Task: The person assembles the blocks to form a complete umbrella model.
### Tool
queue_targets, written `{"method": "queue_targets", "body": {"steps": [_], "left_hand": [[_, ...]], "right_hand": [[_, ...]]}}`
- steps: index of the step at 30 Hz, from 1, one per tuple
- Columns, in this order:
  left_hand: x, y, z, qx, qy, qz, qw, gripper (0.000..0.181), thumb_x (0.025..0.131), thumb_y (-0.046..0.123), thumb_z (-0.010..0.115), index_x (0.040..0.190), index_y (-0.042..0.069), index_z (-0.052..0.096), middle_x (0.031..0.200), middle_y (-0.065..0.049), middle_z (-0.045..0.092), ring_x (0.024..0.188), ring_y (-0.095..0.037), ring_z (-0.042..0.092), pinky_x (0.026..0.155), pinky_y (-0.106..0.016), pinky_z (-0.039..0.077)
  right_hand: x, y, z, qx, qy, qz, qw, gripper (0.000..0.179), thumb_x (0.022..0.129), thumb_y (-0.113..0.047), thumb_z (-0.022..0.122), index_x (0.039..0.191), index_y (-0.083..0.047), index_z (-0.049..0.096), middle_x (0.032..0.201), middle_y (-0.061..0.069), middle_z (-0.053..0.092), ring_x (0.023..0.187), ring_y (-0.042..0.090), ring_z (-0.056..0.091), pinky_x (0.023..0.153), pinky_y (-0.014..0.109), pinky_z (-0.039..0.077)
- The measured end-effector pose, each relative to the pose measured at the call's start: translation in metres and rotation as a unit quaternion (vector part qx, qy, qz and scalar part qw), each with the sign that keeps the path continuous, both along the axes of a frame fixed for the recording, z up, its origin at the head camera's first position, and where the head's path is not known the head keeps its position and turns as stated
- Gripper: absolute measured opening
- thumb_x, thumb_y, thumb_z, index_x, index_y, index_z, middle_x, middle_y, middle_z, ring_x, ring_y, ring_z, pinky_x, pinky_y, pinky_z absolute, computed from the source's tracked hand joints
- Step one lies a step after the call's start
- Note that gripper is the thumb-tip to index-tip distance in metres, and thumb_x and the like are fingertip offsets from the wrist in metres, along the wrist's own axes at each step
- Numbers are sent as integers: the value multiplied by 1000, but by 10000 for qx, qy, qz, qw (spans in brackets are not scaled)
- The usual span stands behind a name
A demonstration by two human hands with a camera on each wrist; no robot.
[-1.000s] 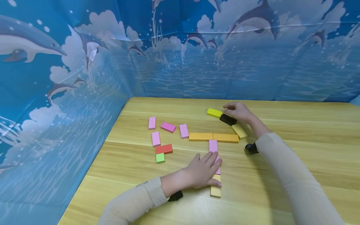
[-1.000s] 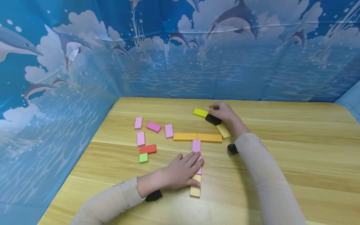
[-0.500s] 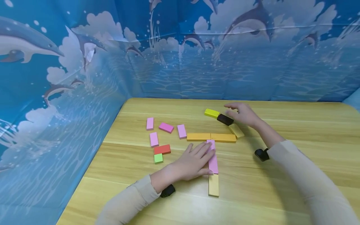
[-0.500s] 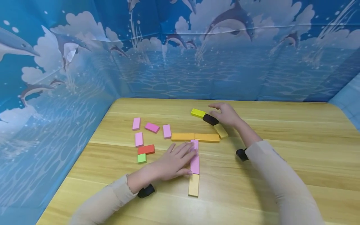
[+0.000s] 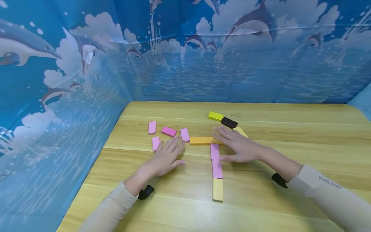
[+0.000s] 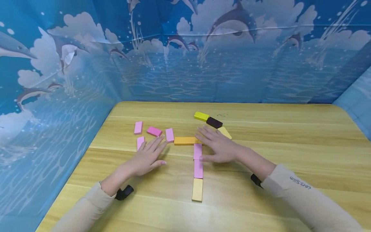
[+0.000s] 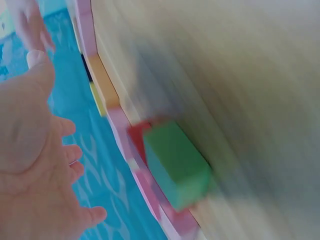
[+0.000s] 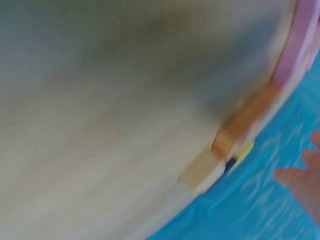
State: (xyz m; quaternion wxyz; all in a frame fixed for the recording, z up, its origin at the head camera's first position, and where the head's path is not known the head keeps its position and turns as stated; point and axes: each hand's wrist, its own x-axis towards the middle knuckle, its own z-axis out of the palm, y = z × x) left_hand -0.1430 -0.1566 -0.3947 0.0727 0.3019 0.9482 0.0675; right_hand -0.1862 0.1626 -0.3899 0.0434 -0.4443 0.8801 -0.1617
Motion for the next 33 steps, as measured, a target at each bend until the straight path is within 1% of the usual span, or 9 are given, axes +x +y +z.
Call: {"method": "queue_targets", "body": {"steps": [4, 6, 9, 12, 14, 21, 24, 29, 33], "left_hand": [[-4, -15, -1, 189, 50, 203, 9996, 73, 95, 46, 46, 150, 9, 17, 155, -12, 8, 141, -31, 8, 105, -62, 10], [-6, -20, -2, 251, 59, 276, 9993, 73, 94, 46, 47, 150, 9, 17, 155, -11, 9, 141, -30, 8, 105, -63, 10], [-7, -25, -3, 302, 25, 371, 9989, 74, 94, 47, 47, 150, 9, 17, 155, -11, 9, 141, -30, 8, 105, -63, 10], [-8, -29, -3, 323, -28, 428, 9986, 74, 94, 47, 47, 150, 9, 16, 155, -12, 9, 141, -30, 8, 105, -63, 10], [-9, -31, -3, 362, -61, 448, 9983, 74, 95, 47, 46, 150, 8, 16, 155, -12, 9, 141, -31, 8, 105, -63, 10], [-14, -38, 0, 297, 52, 454, 9985, 74, 94, 45, 48, 149, 5, 19, 154, -17, 13, 140, -34, 12, 104, -64, 13], [-16, -40, 2, 222, 1, 503, 9985, 73, 95, 46, 46, 149, 5, 18, 154, -17, 12, 139, -35, 13, 103, -64, 14], [-23, -43, 5, 252, -42, 536, 9982, 71, 96, 44, 45, 148, 4, 19, 154, -16, 11, 139, -36, 13, 104, -63, 14], [-34, -47, 4, 298, -32, 550, 9980, 72, 96, 45, 45, 148, 3, 19, 154, -16, 13, 139, -35, 15, 104, -61, 16]], "right_hand": [[22, -9, -9, 434, -95, 370, 9983, 101, 78, -67, 56, 149, -7, 17, 155, 16, 6, 140, 39, 3, 103, 65, 12], [28, -12, -14, 593, -33, 512, 9969, 106, 75, -72, 55, 149, -6, 17, 154, 18, 8, 139, 40, 5, 103, 65, 12], [32, -15, -20, 768, 108, 616, 9951, 109, 72, -76, 53, 149, -5, 18, 153, 20, 9, 138, 42, 6, 102, 66, 12], [32, -16, -23, 840, 169, 605, 9945, 110, 71, -77, 53, 149, -6, 20, 153, 21, 9, 138, 43, 6, 102, 66, 11], [31, -17, -25, 890, 125, 597, 9942, 110, 71, -77, 53, 149, -7, 19, 153, 21, 8, 138, 43, 6, 101, 67, 11], [25, -18, -21, 904, -217, 701, 9932, 111, 70, -77, 55, 148, -6, 20, 153, 21, 7, 138, 44, 4, 101, 68, 9], [24, -19, -19, 924, -345, 726, 9925, 112, 69, -76, 57, 149, -6, 20, 154, 21, 6, 138, 43, 3, 101, 68, 8], [22, -19, -16, 979, -568, 665, 9913, 114, 68, -74, 60, 149, -7, 19, 154, 20, 4, 139, 42, 2, 101, 68, 6], [20, -18, -15, 1010, -733, 602, 9904, 115, 67, -74, 61, 149, -8, 17, 154, 19, 3, 139, 40, 0, 102, 67, 4]]}}
